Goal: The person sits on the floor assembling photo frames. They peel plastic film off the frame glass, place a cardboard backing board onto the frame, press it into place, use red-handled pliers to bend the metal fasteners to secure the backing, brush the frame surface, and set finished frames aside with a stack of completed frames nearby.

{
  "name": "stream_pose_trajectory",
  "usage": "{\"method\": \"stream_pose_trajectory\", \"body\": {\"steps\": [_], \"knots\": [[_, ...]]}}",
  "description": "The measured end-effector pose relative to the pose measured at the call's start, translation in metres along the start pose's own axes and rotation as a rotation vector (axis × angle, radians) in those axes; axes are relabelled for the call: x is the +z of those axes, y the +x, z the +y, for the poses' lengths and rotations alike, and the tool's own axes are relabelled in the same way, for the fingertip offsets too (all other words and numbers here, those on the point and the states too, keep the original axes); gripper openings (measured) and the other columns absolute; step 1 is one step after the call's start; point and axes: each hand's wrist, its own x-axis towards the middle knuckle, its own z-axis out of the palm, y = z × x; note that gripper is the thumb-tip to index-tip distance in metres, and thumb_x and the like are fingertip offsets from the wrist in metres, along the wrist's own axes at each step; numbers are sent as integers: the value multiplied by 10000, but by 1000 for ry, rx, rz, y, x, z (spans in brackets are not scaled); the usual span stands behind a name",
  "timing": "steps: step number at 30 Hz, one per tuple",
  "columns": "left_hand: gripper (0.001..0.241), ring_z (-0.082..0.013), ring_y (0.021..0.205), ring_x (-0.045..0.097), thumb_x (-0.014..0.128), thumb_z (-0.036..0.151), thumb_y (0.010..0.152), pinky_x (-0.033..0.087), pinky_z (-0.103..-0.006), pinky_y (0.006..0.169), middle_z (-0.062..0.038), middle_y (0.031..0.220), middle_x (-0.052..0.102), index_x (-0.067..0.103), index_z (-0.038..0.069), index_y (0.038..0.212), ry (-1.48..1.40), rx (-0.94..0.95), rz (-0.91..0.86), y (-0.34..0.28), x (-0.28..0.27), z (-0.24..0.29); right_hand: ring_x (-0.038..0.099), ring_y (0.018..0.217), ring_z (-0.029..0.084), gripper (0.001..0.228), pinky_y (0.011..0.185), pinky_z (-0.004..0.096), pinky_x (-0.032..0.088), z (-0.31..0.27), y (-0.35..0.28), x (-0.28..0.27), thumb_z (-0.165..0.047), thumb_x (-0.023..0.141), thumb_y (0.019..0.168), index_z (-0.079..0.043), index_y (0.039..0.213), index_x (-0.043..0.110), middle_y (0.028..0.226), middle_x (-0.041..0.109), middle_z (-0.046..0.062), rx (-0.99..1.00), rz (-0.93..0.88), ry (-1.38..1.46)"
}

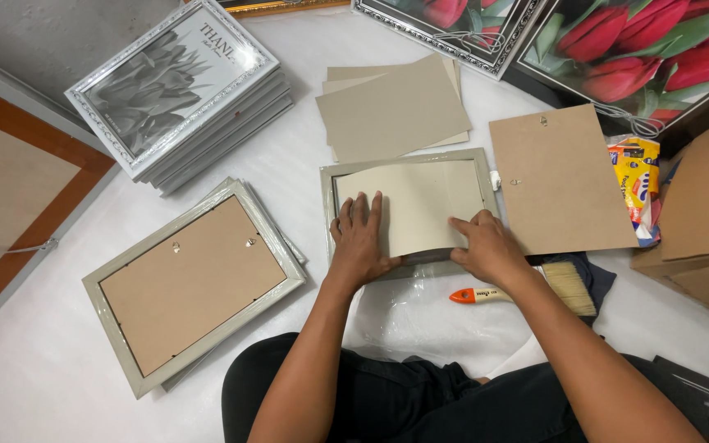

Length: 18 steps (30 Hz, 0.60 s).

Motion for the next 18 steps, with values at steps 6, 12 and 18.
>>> {"method": "stream_pose_trajectory", "body": {"steps": [6,12,18], "knots": [[467,-228,1381,505,589,161,904,284,-579,1119,40,1339,659,663,361,1320,153,312,473,7,20,-8,563,1034,371,309,798,487,499,20,13,24,-233,652,835,-231,1103,808,1041,518,93,-176,539,-161],[356,-222,1210,626,608,122,953,355,-515,1048,-2,1179,735,717,318,1230,169,426,800,5,10,7,634,581,307,272,558,421,520,5,-13,-10,-205,648,890,-375,1018,817,568,555,58,-266,900,-163],[621,-280,1075,392,721,198,775,296,-478,973,-31,1140,513,600,184,1384,107,350,1262,2,19,28,726,777,281,327,641,394,566,-14,-22,-24,-92,729,926,-249,1198,820,892,767,63,-365,1092,142]]}}
